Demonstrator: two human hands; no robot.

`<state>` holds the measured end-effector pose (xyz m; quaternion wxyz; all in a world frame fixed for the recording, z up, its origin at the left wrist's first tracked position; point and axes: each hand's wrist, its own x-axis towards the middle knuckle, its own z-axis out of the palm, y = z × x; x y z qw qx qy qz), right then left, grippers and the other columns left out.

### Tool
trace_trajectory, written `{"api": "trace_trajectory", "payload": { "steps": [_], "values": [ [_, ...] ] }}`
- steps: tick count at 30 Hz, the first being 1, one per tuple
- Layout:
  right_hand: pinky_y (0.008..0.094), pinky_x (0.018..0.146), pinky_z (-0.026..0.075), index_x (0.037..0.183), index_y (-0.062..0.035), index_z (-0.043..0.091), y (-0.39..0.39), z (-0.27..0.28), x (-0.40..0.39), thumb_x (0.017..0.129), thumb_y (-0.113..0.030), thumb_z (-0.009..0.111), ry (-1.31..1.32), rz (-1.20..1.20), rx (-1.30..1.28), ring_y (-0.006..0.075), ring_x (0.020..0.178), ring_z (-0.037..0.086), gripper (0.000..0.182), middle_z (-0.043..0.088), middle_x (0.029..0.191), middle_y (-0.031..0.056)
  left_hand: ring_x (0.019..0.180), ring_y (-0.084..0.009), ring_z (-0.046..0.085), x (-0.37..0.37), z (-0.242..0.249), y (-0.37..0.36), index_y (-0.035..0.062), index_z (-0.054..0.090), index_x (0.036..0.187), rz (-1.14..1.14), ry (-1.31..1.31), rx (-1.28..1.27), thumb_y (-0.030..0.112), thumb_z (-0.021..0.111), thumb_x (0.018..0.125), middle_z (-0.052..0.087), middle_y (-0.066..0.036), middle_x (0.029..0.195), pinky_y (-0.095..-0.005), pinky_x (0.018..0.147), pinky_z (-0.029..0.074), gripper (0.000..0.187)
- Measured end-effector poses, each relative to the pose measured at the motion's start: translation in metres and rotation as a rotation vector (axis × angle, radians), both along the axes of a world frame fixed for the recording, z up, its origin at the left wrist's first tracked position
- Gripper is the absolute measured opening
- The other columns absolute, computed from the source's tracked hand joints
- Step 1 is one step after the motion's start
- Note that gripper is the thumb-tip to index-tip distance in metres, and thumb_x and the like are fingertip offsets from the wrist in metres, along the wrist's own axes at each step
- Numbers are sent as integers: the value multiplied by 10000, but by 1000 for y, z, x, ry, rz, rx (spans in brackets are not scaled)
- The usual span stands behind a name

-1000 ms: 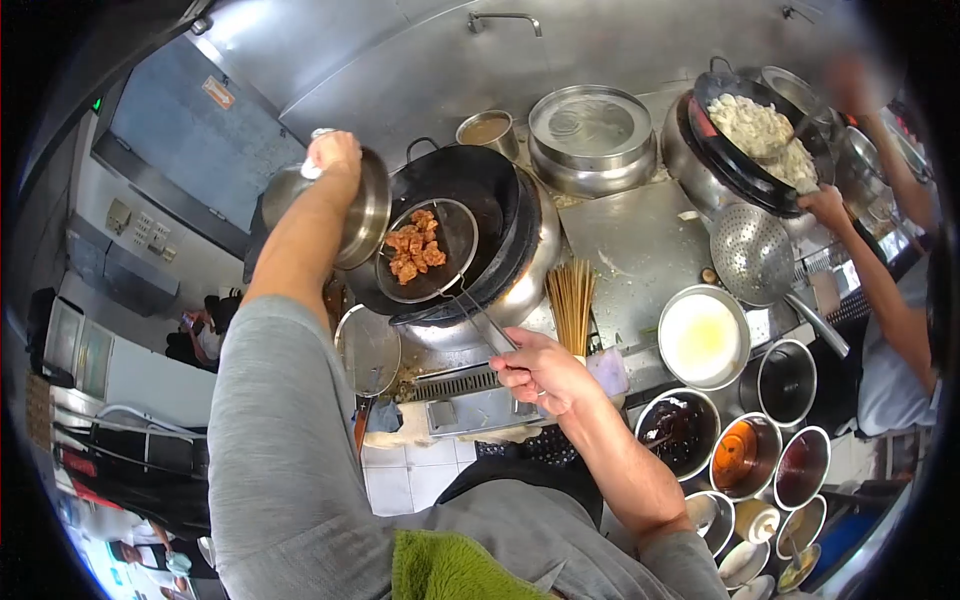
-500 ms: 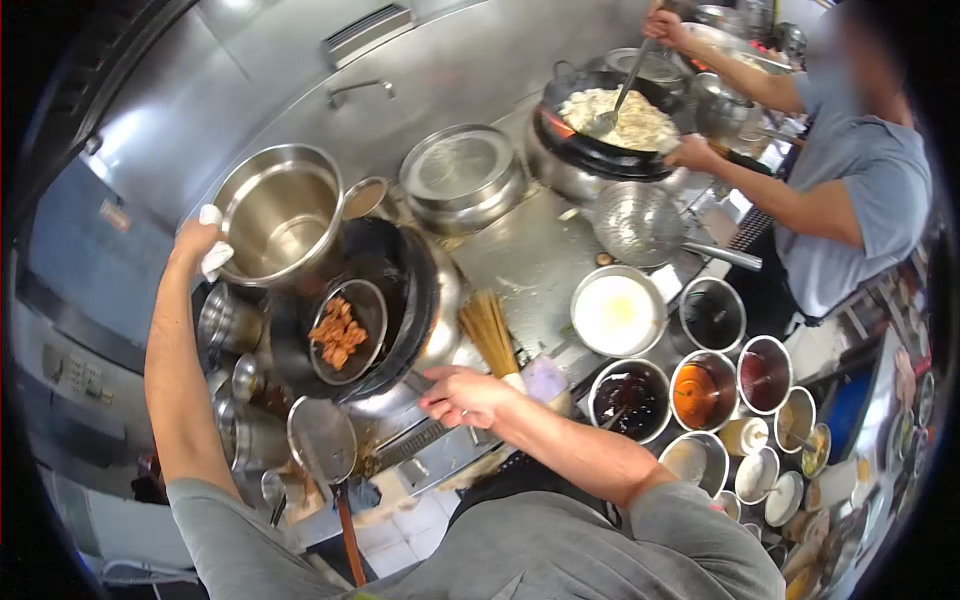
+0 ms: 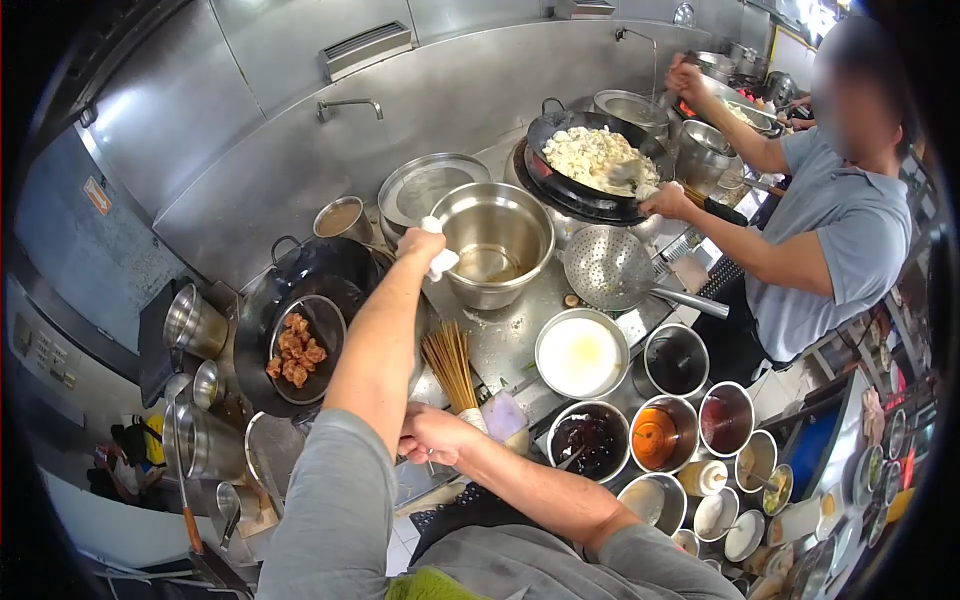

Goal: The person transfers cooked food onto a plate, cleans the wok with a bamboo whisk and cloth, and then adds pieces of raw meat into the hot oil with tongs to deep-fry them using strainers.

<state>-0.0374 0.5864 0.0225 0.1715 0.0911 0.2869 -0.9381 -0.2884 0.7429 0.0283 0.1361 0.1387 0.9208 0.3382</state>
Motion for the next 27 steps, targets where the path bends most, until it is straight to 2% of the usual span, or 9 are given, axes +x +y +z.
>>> {"api": "trace_trajectory", "payload": {
  "steps": [1,5,8,11,14,16,20,25,27],
  "values": [
    [196,360,259,1018,-30,491,-1,12,5,867,-18,461,-2,-52,34,41,457,341,154,429,609,-14,910,-280,653,3,-9,5,-43,613,1068,18,-81,20,95,654,687,639,-191,1051,-383,670,545,407],
    [203,355,256,996,-34,499,0,15,8,856,-33,477,-39,-88,43,42,464,343,142,412,621,-28,869,-260,653,-6,-54,11,31,613,1097,69,-216,42,181,654,751,636,-124,1057,-421,630,529,379],
    [190,351,254,1089,-22,455,-1,4,3,841,-2,468,23,15,-14,39,460,344,249,452,647,-3,818,-209,620,6,-37,-14,156,530,1148,-13,-617,381,431,556,863,623,-40,971,-425,623,481,396],
    [184,338,249,1166,-26,377,2,6,-1,805,24,452,-53,-29,39,45,467,343,372,463,733,20,689,-196,630,15,-5,-52,37,522,1124,-68,-424,702,311,583,835,620,-83,912,-341,555,506,403],
    [187,347,273,1324,-40,231,9,0,-7,798,22,447,-105,-9,88,69,517,370,573,495,842,83,699,-110,602,53,63,-156,58,590,1018,-344,-565,1002,261,610,847,630,-16,803,-299,573,501,267],
    [173,345,244,1268,-30,327,7,33,-7,806,25,453,-203,-156,346,53,500,351,481,488,786,59,743,-118,619,88,91,-255,23,587,1048,-382,-610,1090,208,632,844,641,-29,888,-276,650,504,280],
    [162,317,183,1057,-5,505,22,38,-19,814,45,482,-38,18,354,3,437,289,249,409,633,-29,849,-136,620,153,45,-427,22,557,1164,-92,-401,719,247,687,801,640,-74,1007,-282,708,503,446],
    [156,314,172,1133,15,490,-3,74,-20,811,49,490,-116,-71,622,2,445,289,324,414,665,-35,866,-164,627,203,-110,-524,25,548,1155,184,-384,418,361,725,749,653,-116,974,-301,757,505,556],
    [156,315,170,1152,19,483,-15,87,-21,804,51,482,-109,-82,735,2,448,289,349,414,670,-35,900,-309,642,205,-150,-520,13,539,1162,219,-169,309,431,700,741,650,-202,965,-355,786,499,615]
  ]
}}
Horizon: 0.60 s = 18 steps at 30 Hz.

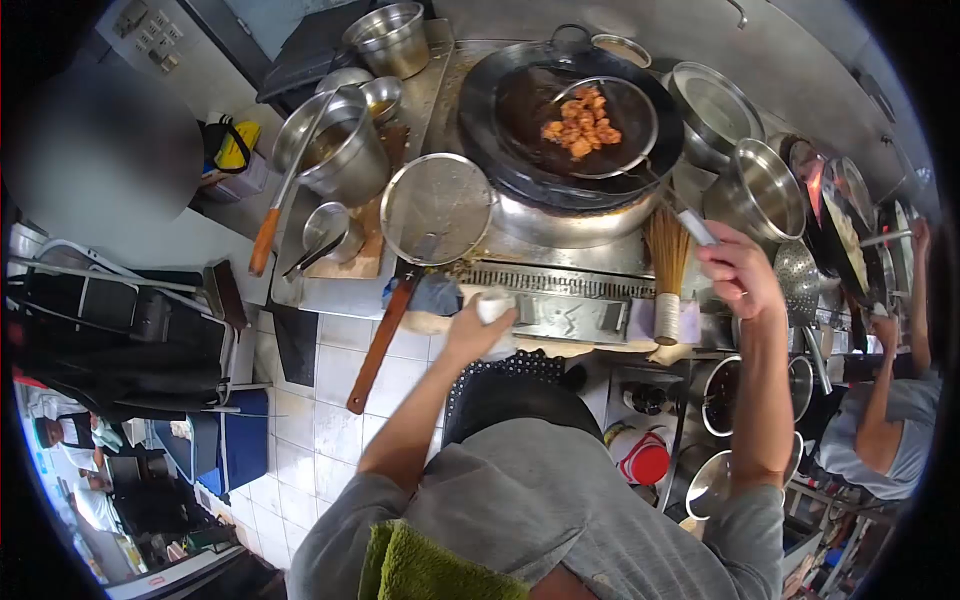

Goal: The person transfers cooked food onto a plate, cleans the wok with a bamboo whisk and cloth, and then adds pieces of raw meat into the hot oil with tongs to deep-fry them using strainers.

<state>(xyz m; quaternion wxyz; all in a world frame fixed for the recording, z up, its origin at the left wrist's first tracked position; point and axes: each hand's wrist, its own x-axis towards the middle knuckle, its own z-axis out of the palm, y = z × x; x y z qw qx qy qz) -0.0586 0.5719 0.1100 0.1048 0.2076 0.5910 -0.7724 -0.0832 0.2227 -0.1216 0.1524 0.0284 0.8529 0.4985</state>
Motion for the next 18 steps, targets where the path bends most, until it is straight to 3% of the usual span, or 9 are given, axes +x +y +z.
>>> {"api": "trace_trajectory", "payload": {
  "steps": [1,2,3,9,12,15,16,18],
  "values": [
    [156,315,170,1166,22,478,-5,4,0,801,53,476,-5,-8,62,1,450,289,367,413,672,-35,927,-364,621,2,23,9,9,539,1158,60,7,-51,444,696,729,638,-235,976,-384,806,488,630],
    [154,314,170,1197,29,464,-2,5,-2,797,51,464,-7,31,57,2,453,290,401,423,683,-29,944,-390,597,-2,2,12,4,544,1147,85,143,-33,436,688,722,620,-258,983,-410,816,482,622],
    [151,310,172,1182,32,469,-6,9,-3,797,52,444,-9,9,80,3,454,290,387,445,700,-11,936,-405,595,-7,-20,16,-11,544,1142,98,210,-234,424,695,719,597,-286,1002,-416,812,488,625],
    [156,302,169,1135,23,479,-11,28,-9,789,51,415,-62,-59,184,9,448,289,353,487,723,27,949,-440,569,-17,-16,10,-65,476,1164,92,242,-248,455,687,703,560,-314,1027,-460,816,486,726],
    [165,302,166,1128,10,463,-7,34,-13,769,46,408,-74,-42,282,21,431,286,365,491,721,40,1122,-447,462,-8,11,3,-85,251,1331,-63,191,-423,525,665,713,432,-333,1219,-469,936,411,962],
    [160,302,140,1101,-52,469,-8,39,-16,767,44,412,-83,-126,355,10,423,273,352,482,707,19,1150,-441,437,-2,28,-23,-83,239,1347,-128,226,-379,535,675,709,398,-337,1255,-441,995,349,989],
    [168,307,138,1135,-58,455,-3,42,-17,759,36,421,-102,-106,377,13,422,281,390,485,702,26,1131,-422,454,4,34,-43,-93,327,1301,-111,367,-354,512,679,721,450,-317,1218,-423,999,335,909],
    [169,308,142,1170,-57,441,1,47,-18,759,31,421,-100,-118,387,15,422,286,421,490,706,30,1115,-413,458,5,57,-95,-82,439,1211,-112,335,-363,460,673,749,514,-268,1172,-423,979,369,749]
  ]
}}
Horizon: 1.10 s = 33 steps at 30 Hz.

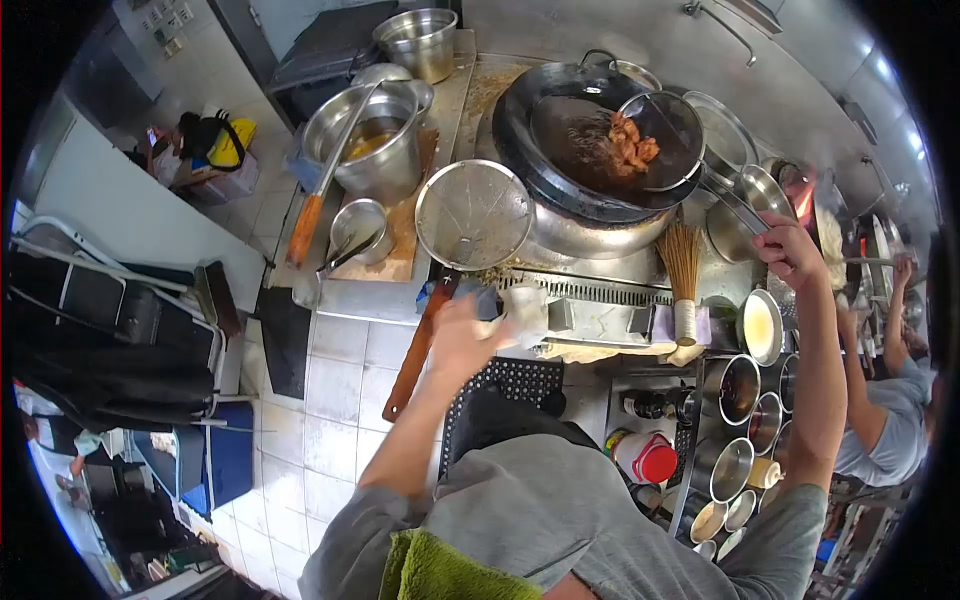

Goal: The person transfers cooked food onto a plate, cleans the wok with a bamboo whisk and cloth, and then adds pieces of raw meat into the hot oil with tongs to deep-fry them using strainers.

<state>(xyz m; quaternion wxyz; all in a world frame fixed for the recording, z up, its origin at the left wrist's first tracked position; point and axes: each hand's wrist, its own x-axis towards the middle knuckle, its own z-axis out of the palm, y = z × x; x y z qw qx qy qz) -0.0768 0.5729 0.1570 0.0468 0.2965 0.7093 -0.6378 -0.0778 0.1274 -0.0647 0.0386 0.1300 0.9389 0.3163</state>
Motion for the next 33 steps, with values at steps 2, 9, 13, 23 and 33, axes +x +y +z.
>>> {"api": "trace_trajectory", "payload": {
  "steps": [2,9,13,23,33],
  "values": [
    [180,315,163,1263,-54,401,7,5,-2,752,23,431,-26,-4,21,22,422,298,518,505,718,37,1077,-402,515,0,-17,-63,-90,509,1129,26,-80,35,414,694,739,553,-294,1099,-429,951,391,664],
    [207,351,227,1375,-63,310,19,22,-10,769,29,449,-39,98,123,52,460,368,629,523,758,66,545,-130,484,37,-73,-131,38,454,1092,108,-1178,1026,165,546,908,538,-59,782,-251,460,389,242],
    [208,369,239,1392,-52,294,6,44,-6,770,25,455,-46,138,255,67,479,383,647,526,797,70,466,-78,340,56,-41,-92,44,423,1036,209,-1046,1208,104,515,911,424,-20,683,-226,392,290,167],
    [193,328,199,1348,-40,355,37,-11,43,764,12,464,275,-8,-46,39,433,335,595,508,712,1,450,-99,365,90,36,-61,27,371,1076,231,-832,1089,89,477,913,415,-42,681,-256,370,341,204],
    [203,330,205,1382,14,261,5,-64,63,778,6,479,349,-150,-290,47,456,338,642,498,742,31,444,-94,368,52,80,-52,49,374,1063,195,-757,1013,105,488,918,406,-34,670,-249,364,341,193]
  ]
}}
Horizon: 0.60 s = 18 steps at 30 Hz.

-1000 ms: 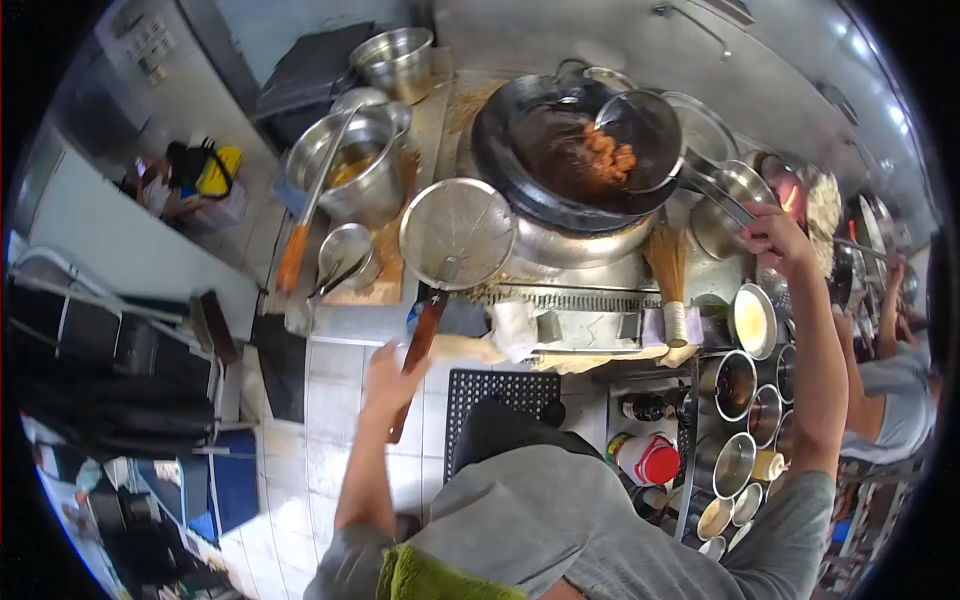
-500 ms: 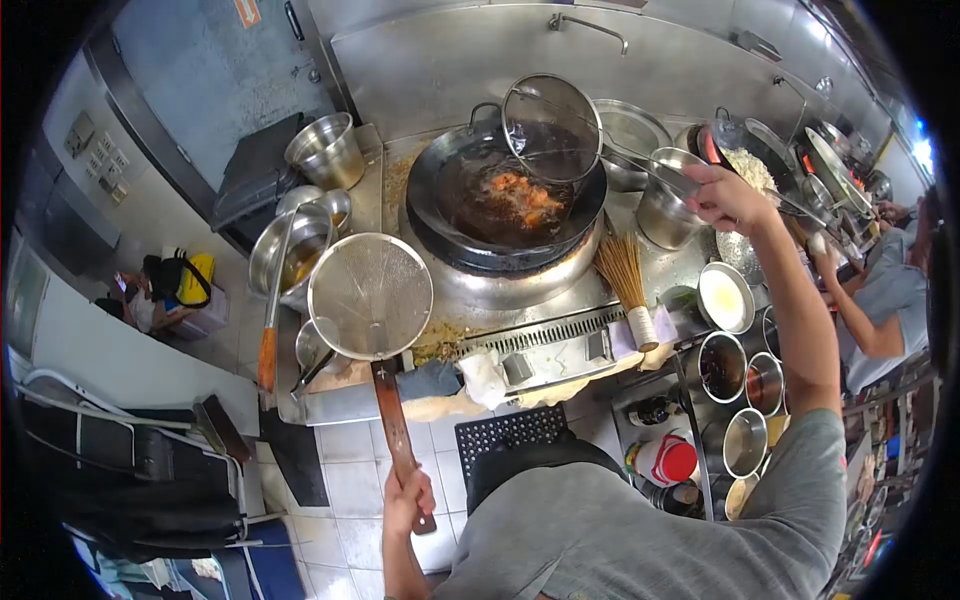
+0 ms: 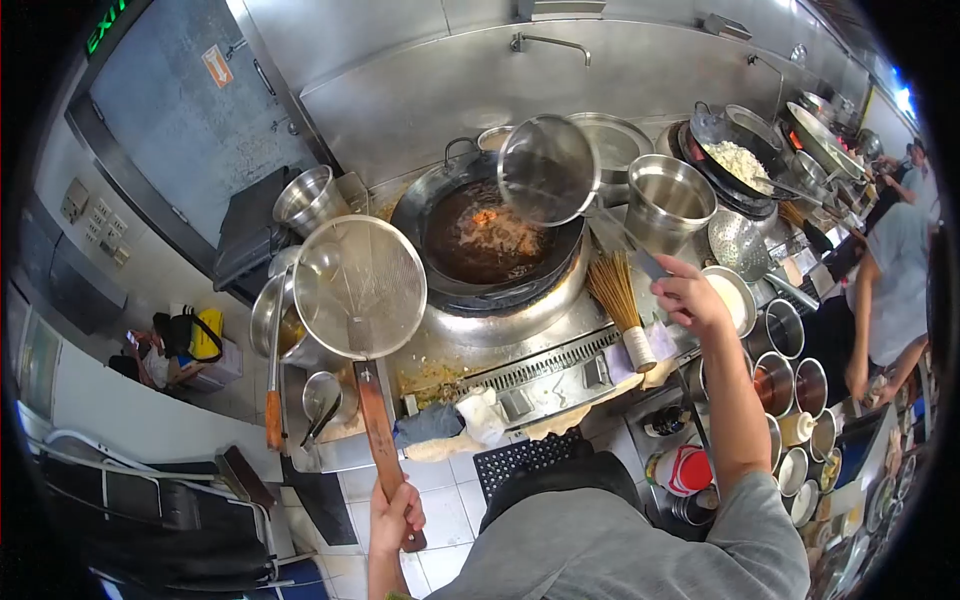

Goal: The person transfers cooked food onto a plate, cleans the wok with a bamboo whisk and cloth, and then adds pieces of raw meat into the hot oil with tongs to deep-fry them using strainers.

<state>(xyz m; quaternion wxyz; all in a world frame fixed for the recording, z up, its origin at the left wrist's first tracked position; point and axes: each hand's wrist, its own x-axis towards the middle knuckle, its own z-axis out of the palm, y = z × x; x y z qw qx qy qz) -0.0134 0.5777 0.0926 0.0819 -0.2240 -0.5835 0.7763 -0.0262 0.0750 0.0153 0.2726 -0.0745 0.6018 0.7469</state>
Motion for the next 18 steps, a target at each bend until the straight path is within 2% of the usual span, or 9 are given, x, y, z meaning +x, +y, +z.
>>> {"api": "trace_trajectory", "payload": {
  "steps": [2,4,6,8,10,12,16,18],
  "values": [
    [204,331,205,1375,5,275,3,-9,-24,780,21,476,-30,119,14,46,454,333,628,488,731,29,431,-91,377,-21,17,19,49,381,1060,-26,151,-143,102,487,917,403,-18,634,-238,362,342,186],
    [198,326,189,1316,8,341,6,-21,-55,782,30,470,29,207,-73,36,442,310,550,506,749,24,418,-92,397,-53,23,41,51,398,1062,4,222,-132,96,468,919,420,-15,612,-239,364,351,166],
    [196,329,191,1307,9,352,9,-25,-70,784,36,462,63,150,-100,37,449,315,535,507,750,31,421,-93,421,-89,30,68,44,410,1113,-66,372,-361,113,480,909,464,-38,632,-247,359,356,226],
    [195,332,192,1297,9,363,16,-21,-72,786,41,454,96,98,-124,38,455,319,520,508,751,39,541,-234,580,-120,41,103,44,413,1198,-68,464,-718,130,497,884,585,-148,731,-350,475,467,336],
    [188,339,202,1307,13,345,22,-10,-63,787,43,444,171,37,-145,40,463,319,530,515,768,62,808,-403,616,-159,10,118,60,383,1290,-122,965,-1090,136,494,861,618,-259,889,-453,709,493,449],
    [187,338,205,1325,15,316,41,-7,-57,790,40,439,201,64,-159,41,463,315,549,514,778,70,992,-466,532,-162,34,163,77,348,1343,-198,778,-1107,122,471,852,577,-311,1015,-489,870,423,508],
    [185,331,213,1353,14,265,58,2,-46,795,34,428,245,38,-190,37,461,307,582,502,794,82,932,-453,566,-170,17,202,99,324,1373,-274,847,-1202,114,476,844,582,-287,1010,-498,830,445,551],
    [177,325,211,1357,9,253,65,0,-40,798,32,428,250,53,-218,34,462,308,586,492,792,79,884,-455,579,-157,22,205,140,307,1394,-381,886,-1356,105,500,822,574,-277,996,-505,815,451,605]
  ]
}}
